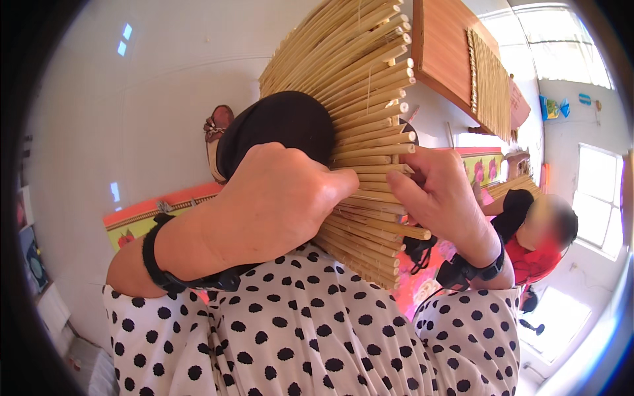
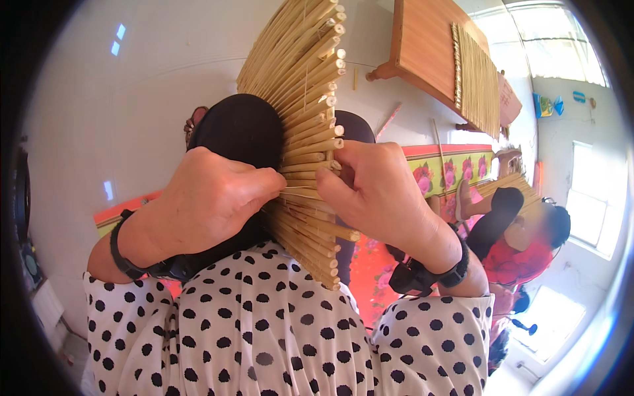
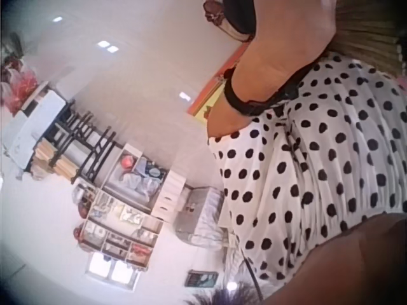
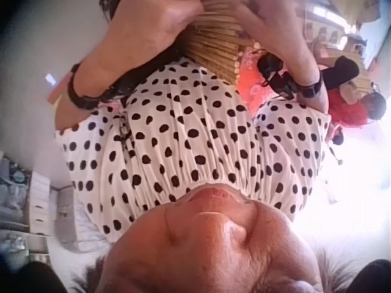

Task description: The person sits on a floral mat and weaves a bamboo mat by hand. They use a needle and thread to stitch bamboo strips together, repeatedly pulling the thread through the strips to secure them.

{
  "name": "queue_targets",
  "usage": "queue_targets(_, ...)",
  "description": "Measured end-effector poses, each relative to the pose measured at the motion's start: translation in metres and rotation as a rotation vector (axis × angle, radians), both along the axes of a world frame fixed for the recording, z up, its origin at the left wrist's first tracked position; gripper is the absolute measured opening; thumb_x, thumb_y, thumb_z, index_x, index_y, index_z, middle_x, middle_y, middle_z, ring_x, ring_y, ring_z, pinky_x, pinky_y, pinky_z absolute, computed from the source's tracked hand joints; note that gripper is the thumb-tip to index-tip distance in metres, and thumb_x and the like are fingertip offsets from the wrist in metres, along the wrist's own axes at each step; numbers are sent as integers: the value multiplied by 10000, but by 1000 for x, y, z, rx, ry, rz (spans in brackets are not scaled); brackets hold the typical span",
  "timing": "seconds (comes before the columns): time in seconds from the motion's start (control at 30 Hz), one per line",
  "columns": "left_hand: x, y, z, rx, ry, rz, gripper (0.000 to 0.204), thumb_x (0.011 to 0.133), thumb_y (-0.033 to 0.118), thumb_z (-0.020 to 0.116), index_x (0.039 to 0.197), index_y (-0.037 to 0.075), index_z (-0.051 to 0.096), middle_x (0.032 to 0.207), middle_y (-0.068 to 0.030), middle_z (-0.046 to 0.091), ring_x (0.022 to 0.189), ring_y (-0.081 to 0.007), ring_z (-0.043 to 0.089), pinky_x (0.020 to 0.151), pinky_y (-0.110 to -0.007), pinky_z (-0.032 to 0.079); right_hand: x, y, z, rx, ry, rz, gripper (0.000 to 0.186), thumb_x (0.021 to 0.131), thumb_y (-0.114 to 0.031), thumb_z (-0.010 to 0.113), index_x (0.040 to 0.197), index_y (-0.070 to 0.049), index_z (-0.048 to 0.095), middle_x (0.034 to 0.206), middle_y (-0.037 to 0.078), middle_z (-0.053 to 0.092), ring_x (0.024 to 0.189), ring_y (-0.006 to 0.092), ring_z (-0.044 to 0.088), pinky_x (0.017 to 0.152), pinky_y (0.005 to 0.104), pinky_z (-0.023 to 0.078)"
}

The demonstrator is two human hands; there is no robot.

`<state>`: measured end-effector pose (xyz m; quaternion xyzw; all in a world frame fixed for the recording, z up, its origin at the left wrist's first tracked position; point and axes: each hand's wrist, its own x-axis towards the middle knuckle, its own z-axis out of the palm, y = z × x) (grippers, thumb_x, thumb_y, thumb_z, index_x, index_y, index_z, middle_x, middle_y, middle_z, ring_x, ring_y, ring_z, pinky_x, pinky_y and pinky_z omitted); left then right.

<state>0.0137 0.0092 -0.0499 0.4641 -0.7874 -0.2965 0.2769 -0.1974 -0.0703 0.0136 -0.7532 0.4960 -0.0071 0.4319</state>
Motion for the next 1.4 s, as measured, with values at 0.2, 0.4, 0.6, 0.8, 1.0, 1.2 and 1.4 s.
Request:
queue_targets(0.2, -2, -1, 19, 120, -60, 13, 108, 863, -8, 662, 965, 27, 673, 722, -156, 661, 630, -326, 659, 552, -378, 512, -5, -2, -11, -119, -68, 36, 295, 823, -164, 640, 678, 79, 560, 534, 179, 550, 450, 247, 544, 478, 376, 447)
queue_targets(0.4, -1, -8, 29, 154, -46, -24, 106, 883, -23, 640, 976, 5, 683, 662, -129, 642, 525, -254, 625, 507, -308, 471, -13, -4, -24, -165, -212, 85, 308, 883, -169, 661, 704, 50, 539, 519, 108, 516, 464, 139, 479, 460, 333, 397)
queue_targets(0.6, 2, -7, 29, 183, -67, -8, 94, 858, 7, 693, 947, 36, 692, 679, -103, 660, 553, -267, 638, 502, -328, 482, -37, 13, -41, 200, -539, -24, 293, 1026, -221, 590, 1052, 70, 612, 724, 67, 654, 624, 79, 586, 558, 257, 475)
queue_targets(0.8, 4, -10, 27, 123, -100, -41, 154, 847, -39, 687, 982, 29, 715, 639, -78, 648, 494, -192, 610, 476, -291, 450, -57, 52, -77, 62, -905, -55, 458, 904, -32, 660, 1330, 74, 532, 926, 126, 626, 734, 155, 676, 656, 265, 551)
queue_targets(1.0, 4, -9, 32, 131, -179, -16, 153, 843, -49, 684, 971, 26, 720, 629, -81, 646, 489, -190, 609, 482, -285, 455, -62, 71, -98, 56, -1007, -31, 610, 910, -77, 701, 1467, 18, 472, 1105, 161, 586, 874, 199, 607, 751, 292, 560)
queue_targets(1.2, 2, -4, 32, 138, -181, 44, 140, 830, -46, 698, 953, 18, 715, 630, -90, 649, 498, -193, 617, 485, -289, 462, -61, 74, -104, 165, -1085, -20, 655, 909, -88, 713, 1500, -22, 437, 1203, 162, 527, 810, 179, 602, 714, 296, 548)
queue_targets(1.4, 9, -1, 25, 119, -199, 44, 137, 800, -37, 720, 922, 21, 699, 663, -100, 669, 530, -218, 632, 501, -301, 467, -57, 69, -109, 72, -1103, 17, 662, 906, -97, 698, 1504, -40, 421, 1176, 157, 524, 726, 214, 621, 679, 341, 550)
